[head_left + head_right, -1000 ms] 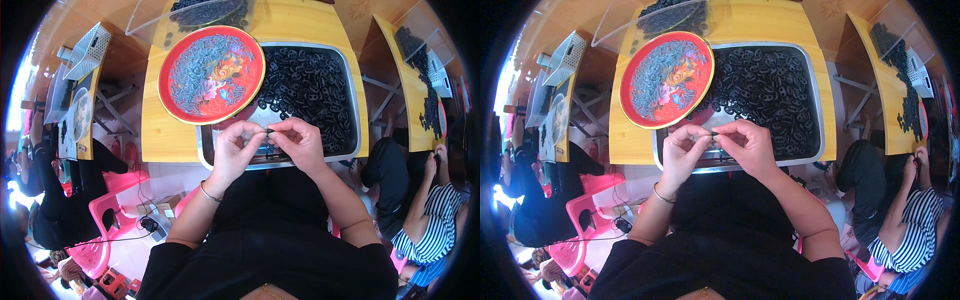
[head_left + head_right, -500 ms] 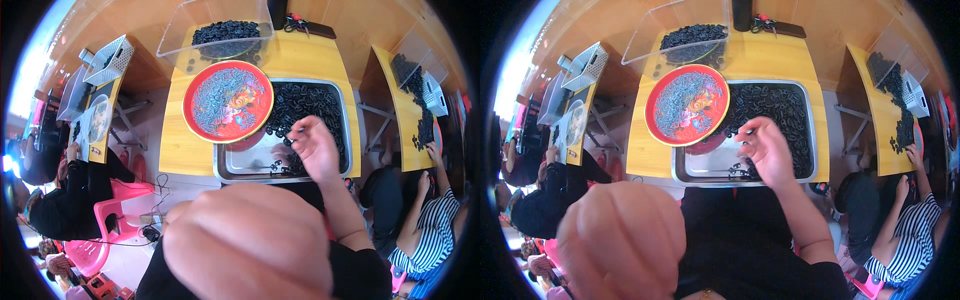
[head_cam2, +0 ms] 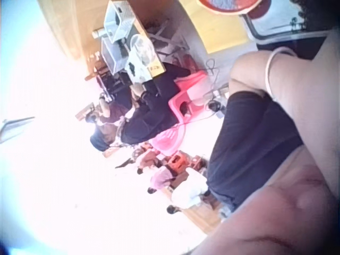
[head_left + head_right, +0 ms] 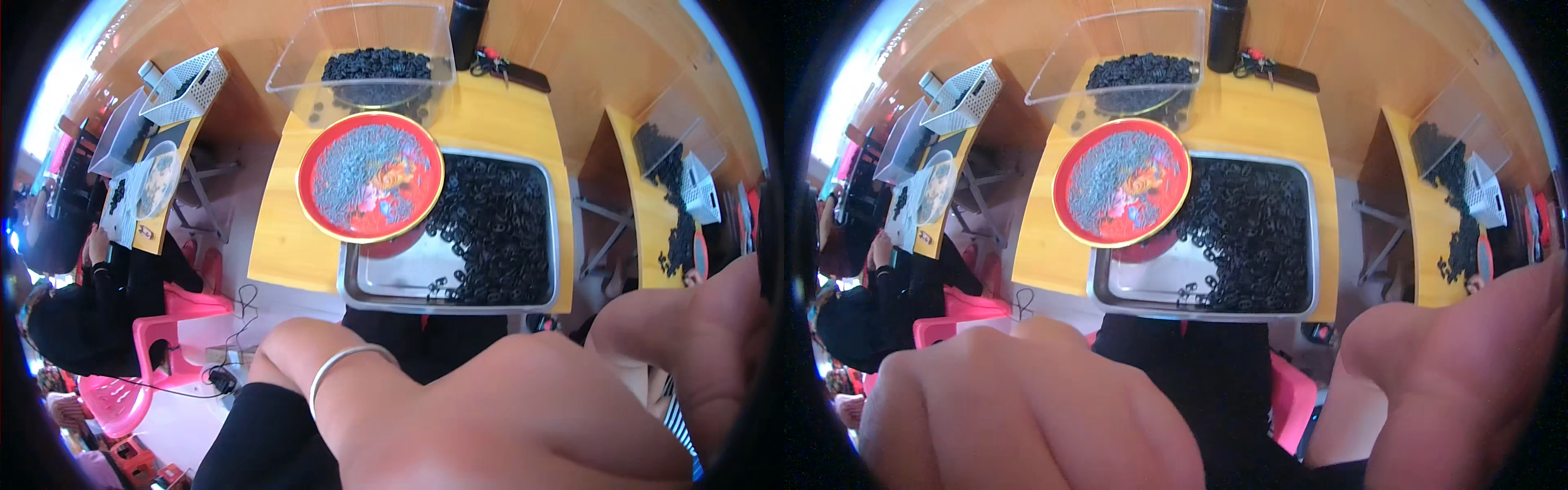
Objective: The person assembles cord lock toggles by picking up springs from a round dish and plastic components from a metal tray and fitting them together by hand.
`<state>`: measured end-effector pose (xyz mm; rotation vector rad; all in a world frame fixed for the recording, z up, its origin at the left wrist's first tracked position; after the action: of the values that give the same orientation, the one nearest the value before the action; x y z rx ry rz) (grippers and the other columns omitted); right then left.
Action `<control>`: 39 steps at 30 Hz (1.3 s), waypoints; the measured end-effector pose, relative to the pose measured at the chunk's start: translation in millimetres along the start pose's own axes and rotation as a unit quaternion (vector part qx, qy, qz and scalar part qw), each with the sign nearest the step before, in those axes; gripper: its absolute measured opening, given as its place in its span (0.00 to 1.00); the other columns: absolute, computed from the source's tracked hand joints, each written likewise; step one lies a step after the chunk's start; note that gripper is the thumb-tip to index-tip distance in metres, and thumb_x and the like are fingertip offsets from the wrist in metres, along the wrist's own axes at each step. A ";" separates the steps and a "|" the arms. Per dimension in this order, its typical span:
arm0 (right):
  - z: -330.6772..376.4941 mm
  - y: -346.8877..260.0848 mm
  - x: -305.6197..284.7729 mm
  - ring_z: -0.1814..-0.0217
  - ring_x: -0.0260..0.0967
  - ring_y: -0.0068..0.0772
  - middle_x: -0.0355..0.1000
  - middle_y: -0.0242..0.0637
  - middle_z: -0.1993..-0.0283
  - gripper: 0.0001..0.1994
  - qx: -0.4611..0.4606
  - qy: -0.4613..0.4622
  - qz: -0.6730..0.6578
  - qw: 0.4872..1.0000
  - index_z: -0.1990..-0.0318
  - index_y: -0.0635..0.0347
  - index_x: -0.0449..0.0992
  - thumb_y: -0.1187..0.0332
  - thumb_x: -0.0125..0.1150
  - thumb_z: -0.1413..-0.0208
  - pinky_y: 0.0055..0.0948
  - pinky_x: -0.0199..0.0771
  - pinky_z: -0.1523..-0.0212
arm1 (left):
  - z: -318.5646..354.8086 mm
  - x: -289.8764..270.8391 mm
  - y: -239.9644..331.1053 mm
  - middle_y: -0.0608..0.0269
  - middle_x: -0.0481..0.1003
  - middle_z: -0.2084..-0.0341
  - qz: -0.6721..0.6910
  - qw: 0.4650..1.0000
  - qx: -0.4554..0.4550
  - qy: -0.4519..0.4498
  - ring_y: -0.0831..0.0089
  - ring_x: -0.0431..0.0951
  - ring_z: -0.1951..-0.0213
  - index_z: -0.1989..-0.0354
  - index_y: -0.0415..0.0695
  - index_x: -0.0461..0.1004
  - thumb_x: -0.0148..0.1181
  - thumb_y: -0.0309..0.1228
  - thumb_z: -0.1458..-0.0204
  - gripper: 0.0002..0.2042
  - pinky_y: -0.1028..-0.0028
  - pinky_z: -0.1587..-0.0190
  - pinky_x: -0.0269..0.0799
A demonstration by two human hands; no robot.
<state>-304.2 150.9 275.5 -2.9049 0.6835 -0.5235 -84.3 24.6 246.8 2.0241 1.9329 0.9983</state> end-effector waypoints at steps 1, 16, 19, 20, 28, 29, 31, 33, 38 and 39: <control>-10.0 -14.6 -9.2 0.82 0.44 0.21 0.51 0.24 0.82 0.11 -0.013 -0.014 0.008 1.000 0.73 0.56 0.68 0.61 0.63 0.53 0.24 0.49 0.81 | -8.1 -1.7 5.4 0.56 0.72 0.79 0.022 1.000 0.011 -0.013 0.61 0.73 0.76 0.72 0.40 0.73 0.59 0.31 0.56 0.07 0.67 0.74 0.67; -4.8 16.1 150.1 0.83 0.44 0.21 0.52 0.25 0.83 0.11 -0.125 -0.105 0.026 0.986 0.74 0.56 0.69 0.61 0.62 0.52 0.24 0.49 0.81 | -19.6 111.7 -35.1 0.55 0.73 0.77 0.214 0.963 0.067 -0.152 0.58 0.73 0.74 0.67 0.43 0.73 0.54 0.36 0.51 0.10 0.65 0.75 0.66; -32.4 -25.3 46.6 0.83 0.45 0.21 0.53 0.25 0.83 0.11 -0.152 -0.107 0.012 0.982 0.74 0.56 0.69 0.61 0.62 0.52 0.24 0.49 0.81 | -36.2 104.9 -15.2 0.54 0.73 0.76 0.228 0.954 0.066 -0.185 0.58 0.73 0.74 0.66 0.44 0.73 0.53 0.37 0.50 0.10 0.64 0.75 0.66; -35.2 -28.1 47.0 0.83 0.45 0.22 0.53 0.25 0.83 0.11 -0.162 -0.109 0.018 0.981 0.74 0.56 0.69 0.61 0.62 0.52 0.24 0.49 0.81 | -40.5 104.9 -9.2 0.54 0.73 0.76 0.241 0.948 0.063 -0.198 0.58 0.73 0.74 0.66 0.44 0.73 0.53 0.37 0.50 0.11 0.64 0.75 0.66; -50.3 -50.3 83.6 0.83 0.45 0.22 0.53 0.25 0.83 0.11 -0.238 -0.128 0.074 0.960 0.75 0.57 0.69 0.61 0.61 0.52 0.25 0.49 0.81 | -51.0 93.1 -11.9 0.55 0.73 0.76 -0.078 0.894 -0.152 -0.414 0.57 0.73 0.72 0.74 0.41 0.73 0.54 0.32 0.49 0.08 0.66 0.71 0.67; -52.7 -57.7 74.0 0.83 0.45 0.22 0.53 0.25 0.83 0.11 -0.241 -0.132 0.079 0.958 0.75 0.57 0.69 0.61 0.61 0.52 0.25 0.49 0.82 | -51.8 73.1 -19.6 0.55 0.73 0.76 -0.158 0.857 -0.282 -0.402 0.57 0.72 0.72 0.75 0.41 0.73 0.56 0.31 0.50 0.07 0.66 0.71 0.67; -54.5 -61.2 76.6 0.83 0.45 0.22 0.53 0.25 0.83 0.11 -0.244 -0.141 0.090 0.955 0.75 0.57 0.69 0.61 0.61 0.52 0.25 0.49 0.82 | -47.2 36.1 -2.0 0.57 0.72 0.75 0.006 0.962 -0.128 -0.242 0.57 0.72 0.72 0.77 0.41 0.72 0.60 0.30 0.53 0.07 0.67 0.67 0.68; -53.7 -62.6 77.0 0.83 0.45 0.22 0.54 0.26 0.83 0.11 -0.241 -0.152 0.099 0.953 0.75 0.57 0.70 0.61 0.61 0.52 0.25 0.49 0.82 | -48.2 29.6 37.3 0.64 0.65 0.85 0.227 0.908 0.050 -0.350 0.66 0.67 0.79 0.81 0.44 0.70 0.62 0.34 0.54 0.11 0.60 0.60 0.69; -57.8 -60.5 60.5 0.84 0.46 0.22 0.54 0.26 0.83 0.11 -0.221 -0.177 0.118 0.952 0.76 0.57 0.70 0.61 0.61 0.52 0.25 0.49 0.82 | -60.1 20.5 61.2 0.65 0.55 0.94 0.313 0.913 -0.193 -0.176 0.72 0.57 0.90 0.90 0.43 0.61 0.53 0.36 0.47 0.21 0.58 0.59 0.68; -56.8 -63.1 60.3 0.84 0.46 0.22 0.54 0.26 0.83 0.11 -0.217 -0.182 0.116 0.952 0.76 0.57 0.70 0.61 0.61 0.52 0.25 0.49 0.82 | -57.2 23.2 64.2 0.65 0.55 0.94 0.313 0.915 -0.189 -0.169 0.72 0.57 0.90 0.90 0.43 0.61 0.53 0.36 0.47 0.21 0.58 0.59 0.68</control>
<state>-247.8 178.3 358.6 -3.1052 1.1795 0.2196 -65.3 18.8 333.6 2.4022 0.8434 0.9483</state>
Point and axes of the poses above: each hand's wrist, its own z-axis away from the middle knuckle, its own x-axis out of the palm, y = z × x, the point moved 10 cm from there along -z, towards the middle knuckle
